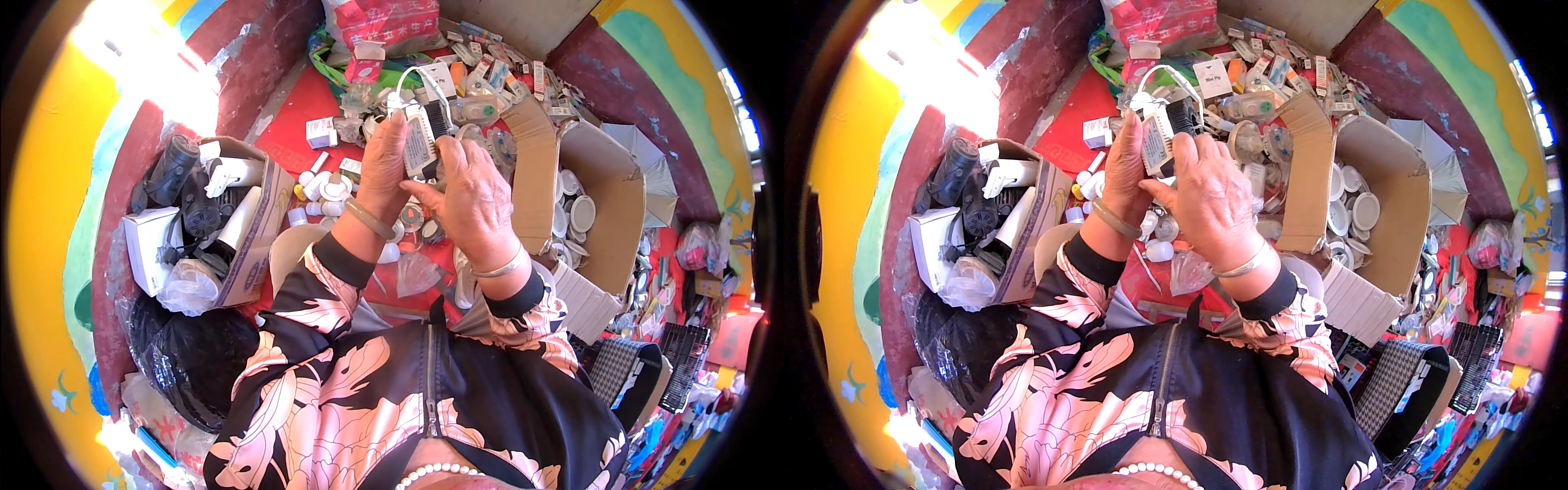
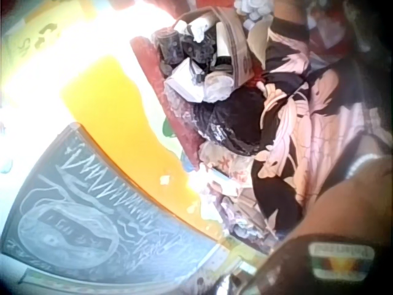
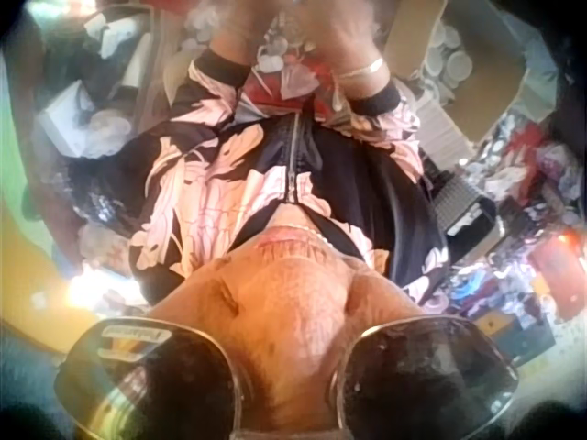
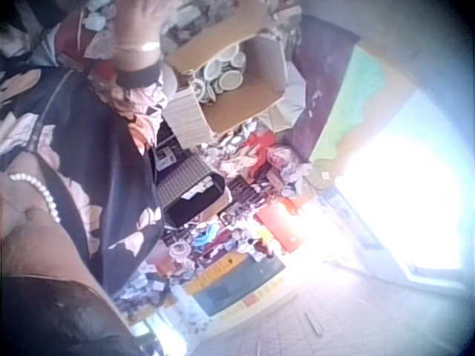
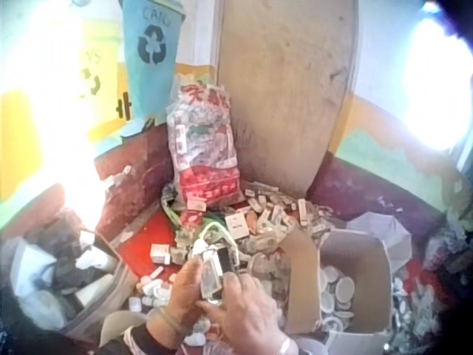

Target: The person wipes a white circular light fixture with a cloth while holding it. They then put the fixture aside and pick up a glass bowl with a floral pattern from a pile of boxes and discarded items.

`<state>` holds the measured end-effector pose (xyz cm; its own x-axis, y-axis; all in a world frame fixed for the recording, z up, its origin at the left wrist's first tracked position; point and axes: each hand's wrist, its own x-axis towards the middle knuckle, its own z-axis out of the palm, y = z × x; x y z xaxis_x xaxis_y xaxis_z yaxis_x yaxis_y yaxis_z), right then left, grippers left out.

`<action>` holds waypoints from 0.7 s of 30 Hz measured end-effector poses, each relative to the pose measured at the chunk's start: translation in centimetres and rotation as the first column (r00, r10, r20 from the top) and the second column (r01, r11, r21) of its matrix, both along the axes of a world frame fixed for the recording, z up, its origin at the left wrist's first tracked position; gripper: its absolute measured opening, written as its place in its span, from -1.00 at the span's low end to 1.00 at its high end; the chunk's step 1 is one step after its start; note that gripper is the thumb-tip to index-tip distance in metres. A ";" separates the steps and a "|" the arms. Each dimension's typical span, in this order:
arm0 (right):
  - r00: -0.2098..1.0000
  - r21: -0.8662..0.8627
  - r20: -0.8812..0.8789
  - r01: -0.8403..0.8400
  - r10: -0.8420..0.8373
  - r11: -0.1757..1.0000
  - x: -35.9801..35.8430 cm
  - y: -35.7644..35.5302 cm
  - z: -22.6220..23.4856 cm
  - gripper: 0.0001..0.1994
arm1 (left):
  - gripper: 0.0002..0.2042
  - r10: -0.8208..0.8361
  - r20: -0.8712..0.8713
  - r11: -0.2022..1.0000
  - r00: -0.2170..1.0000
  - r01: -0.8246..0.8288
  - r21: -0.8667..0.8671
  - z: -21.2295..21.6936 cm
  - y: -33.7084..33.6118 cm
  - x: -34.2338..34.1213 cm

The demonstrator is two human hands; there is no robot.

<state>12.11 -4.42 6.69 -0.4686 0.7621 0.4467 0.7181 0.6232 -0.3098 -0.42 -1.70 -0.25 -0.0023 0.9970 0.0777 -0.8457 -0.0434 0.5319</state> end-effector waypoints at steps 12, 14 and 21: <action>0.987 0.034 -0.163 0.007 -0.001 0.999 0.3 0.8 -0.9 -0.53 | -0.51 -0.010 0.007 0.997 1.000 0.010 0.079 -0.2 -0.6 0.7; 0.950 -0.179 -0.312 -0.032 -0.026 0.983 0.7 1.0 -0.2 -0.57 | -0.57 -0.008 0.029 0.995 1.000 0.005 0.100 0.2 -0.4 0.8; 0.752 -0.523 -0.649 -0.333 -0.113 0.784 2.4 3.0 0.1 -0.56 | -0.81 -0.005 -0.007 1.000 1.000 0.005 -0.002 1.3 -0.4 0.4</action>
<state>14.53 -1.43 6.76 -0.3526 0.9233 0.1521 0.1563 0.2183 -0.9633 -0.03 -2.11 1.03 0.0037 0.9971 0.0757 -0.8422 -0.0377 0.5378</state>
